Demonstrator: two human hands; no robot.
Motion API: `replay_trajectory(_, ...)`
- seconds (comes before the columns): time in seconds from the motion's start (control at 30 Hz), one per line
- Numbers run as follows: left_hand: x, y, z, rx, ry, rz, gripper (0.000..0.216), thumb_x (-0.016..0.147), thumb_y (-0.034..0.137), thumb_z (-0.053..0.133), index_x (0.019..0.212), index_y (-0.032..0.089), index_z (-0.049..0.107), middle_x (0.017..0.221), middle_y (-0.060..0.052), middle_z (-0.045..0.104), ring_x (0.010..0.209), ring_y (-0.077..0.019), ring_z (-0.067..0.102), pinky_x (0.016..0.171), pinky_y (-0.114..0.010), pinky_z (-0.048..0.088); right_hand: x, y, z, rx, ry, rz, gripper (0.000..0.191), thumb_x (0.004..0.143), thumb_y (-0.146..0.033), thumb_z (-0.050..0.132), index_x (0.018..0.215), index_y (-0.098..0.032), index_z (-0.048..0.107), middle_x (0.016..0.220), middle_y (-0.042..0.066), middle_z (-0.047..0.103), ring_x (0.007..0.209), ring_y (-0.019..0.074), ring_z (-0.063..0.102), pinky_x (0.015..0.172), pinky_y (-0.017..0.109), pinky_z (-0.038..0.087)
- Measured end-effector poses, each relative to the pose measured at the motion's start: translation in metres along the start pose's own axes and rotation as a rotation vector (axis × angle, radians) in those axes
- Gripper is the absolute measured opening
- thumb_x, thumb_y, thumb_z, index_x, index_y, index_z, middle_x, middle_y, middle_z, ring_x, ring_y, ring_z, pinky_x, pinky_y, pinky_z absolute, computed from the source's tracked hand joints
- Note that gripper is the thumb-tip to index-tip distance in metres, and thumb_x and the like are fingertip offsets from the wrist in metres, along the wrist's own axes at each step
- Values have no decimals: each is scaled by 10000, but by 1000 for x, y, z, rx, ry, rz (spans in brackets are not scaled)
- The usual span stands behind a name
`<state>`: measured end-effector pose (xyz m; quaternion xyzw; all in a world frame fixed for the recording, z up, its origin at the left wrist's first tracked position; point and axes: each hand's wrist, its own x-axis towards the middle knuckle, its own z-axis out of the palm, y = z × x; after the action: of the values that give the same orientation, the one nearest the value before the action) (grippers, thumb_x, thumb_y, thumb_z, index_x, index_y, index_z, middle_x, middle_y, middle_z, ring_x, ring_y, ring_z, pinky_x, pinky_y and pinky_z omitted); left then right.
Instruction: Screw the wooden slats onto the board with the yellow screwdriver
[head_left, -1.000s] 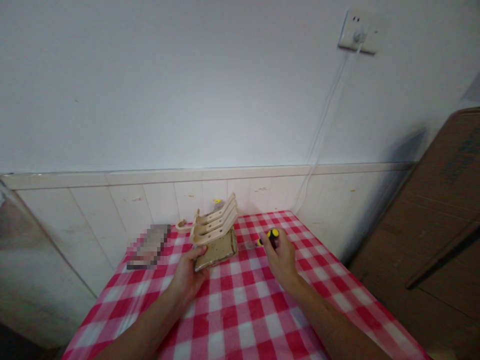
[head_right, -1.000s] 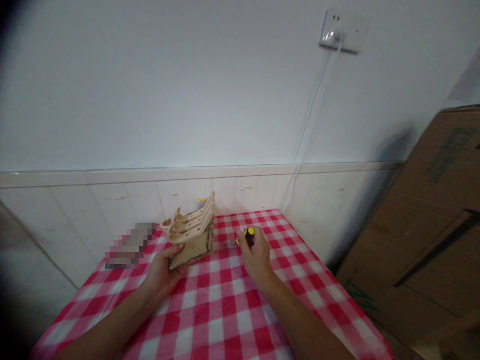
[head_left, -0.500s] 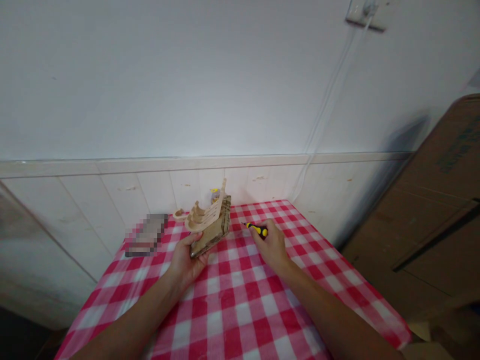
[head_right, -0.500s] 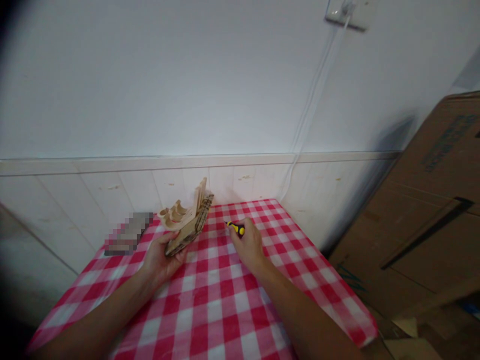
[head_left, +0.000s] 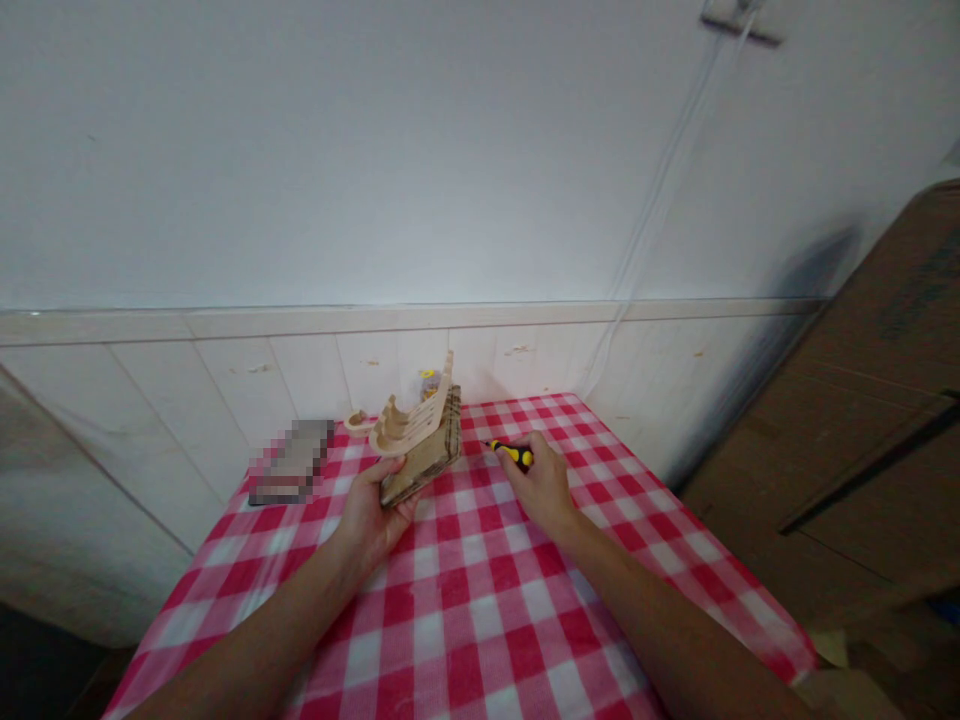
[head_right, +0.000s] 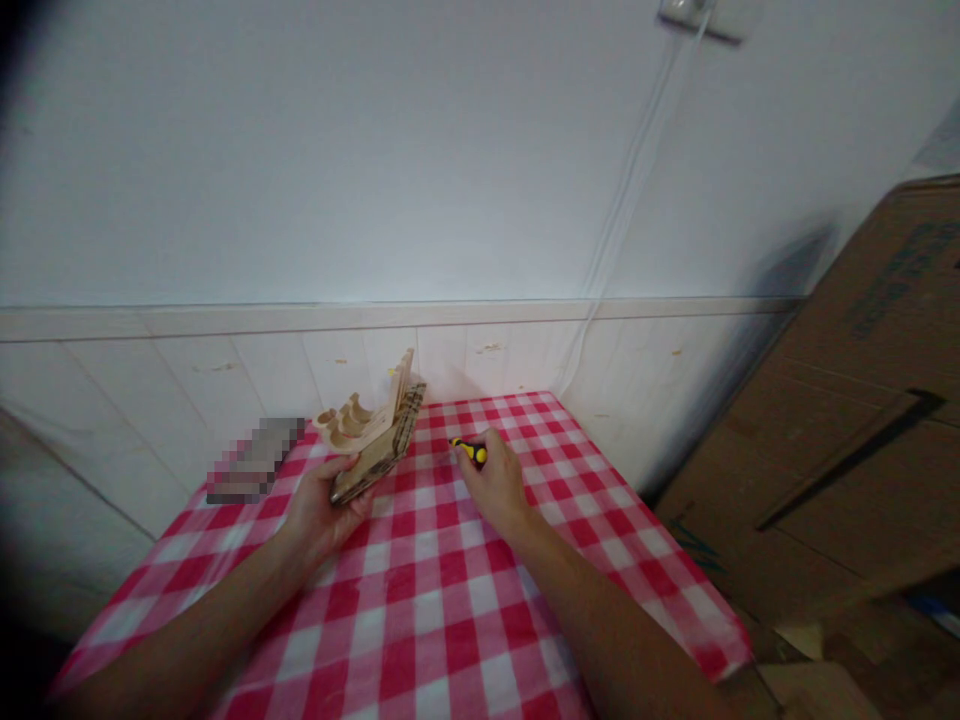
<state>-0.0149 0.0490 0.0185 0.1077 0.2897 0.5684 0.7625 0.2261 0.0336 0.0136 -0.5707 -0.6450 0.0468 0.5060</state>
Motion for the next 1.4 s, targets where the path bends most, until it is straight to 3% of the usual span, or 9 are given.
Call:
replay_trajectory(0.27, 4, -3, -4, 21, -12, 42, 566, 787, 47, 582, 1352, 76, 592, 976, -152, 822, 740, -250, 809, 618, -304, 680, 0, -3, -1, 39, 21, 8, 199, 893, -420, 644, 851, -226, 630, 712, 12, 708, 600, 186, 622, 553, 292, 473)
replay_trajectory(0.37, 5, -8, -3, 105, -5, 146, 554, 743, 35, 652, 1293, 100, 645, 1046, -138, 818, 848, -256, 806, 746, -334, 678, 6, -7, -9, 101, 148, 41, 253, 912, -463, 652, 917, -210, 656, 777, 34, 726, 647, 195, 646, 585, 305, 501)
replay_trajectory(0.47, 6, -13, -4, 228, 29, 310, 517, 659, 31, 763, 1164, 128, 706, 1028, -94, 820, 858, -227, 787, 761, -298, 649, 11, -11, -19, 182, 342, 71, 287, 937, -469, 644, 1035, -199, 647, 909, 67, 735, 700, 199, 663, 601, 314, 520)
replay_trajectory(0.57, 7, -16, -7, 312, 40, 429, 519, 594, 80, 859, 1090, 155, 722, 1021, -71, 816, 868, -216, 770, 786, -299, 624, 6, -20, -26, 220, 408, -30, 227, 958, -397, 642, 1087, -214, 614, 934, 61, 714, 684, 190, 657, 594, 317, 527)
replay_trajectory(0.77, 7, -19, -12, 431, 26, 501, 580, 572, 189, 927, 1105, 201, 698, 1060, -68, 796, 902, -243, 745, 799, -348, 601, -12, -43, -23, 107, 159, -423, 135, 953, -205, 627, 1080, -241, 597, 891, 46, 730, 729, 197, 698, 638, 309, 565)
replay_trajectory(0.87, 7, -19, -11, 495, 32, 556, 605, 560, 182, 917, 1120, 209, 691, 1077, -61, 785, 933, -247, 730, 818, -343, 586, -13, -44, -18, 73, 85, -403, 101, 976, -226, 599, 1076, -234, 590, 907, 57, 741, 746, 201, 717, 659, 311, 586)
replay_trajectory(1.2, -2, -21, -3, 600, -37, 620, 640, 553, 165, 869, 1160, 198, 668, 1161, -66, 764, 1058, -260, 700, 922, -363, 552, -11, -34, -13, 77, 37, -408, 92, 1004, -246, 569, 1096, -236, 570, 943, 69, 732, 820, 209, 738, 710, 318, 613)
replay_trajectory(1.4, 0, -20, -6, 617, -43, 621, 647, 570, 144, 857, 1185, 206, 666, 1189, -67, 760, 1085, -257, 699, 929, -347, 554, -7, -37, -17, 57, -5, -533, 131, 992, -156, 542, 1092, -238, 566, 933, 69, 719, 842, 211, 720, 731, 326, 610)
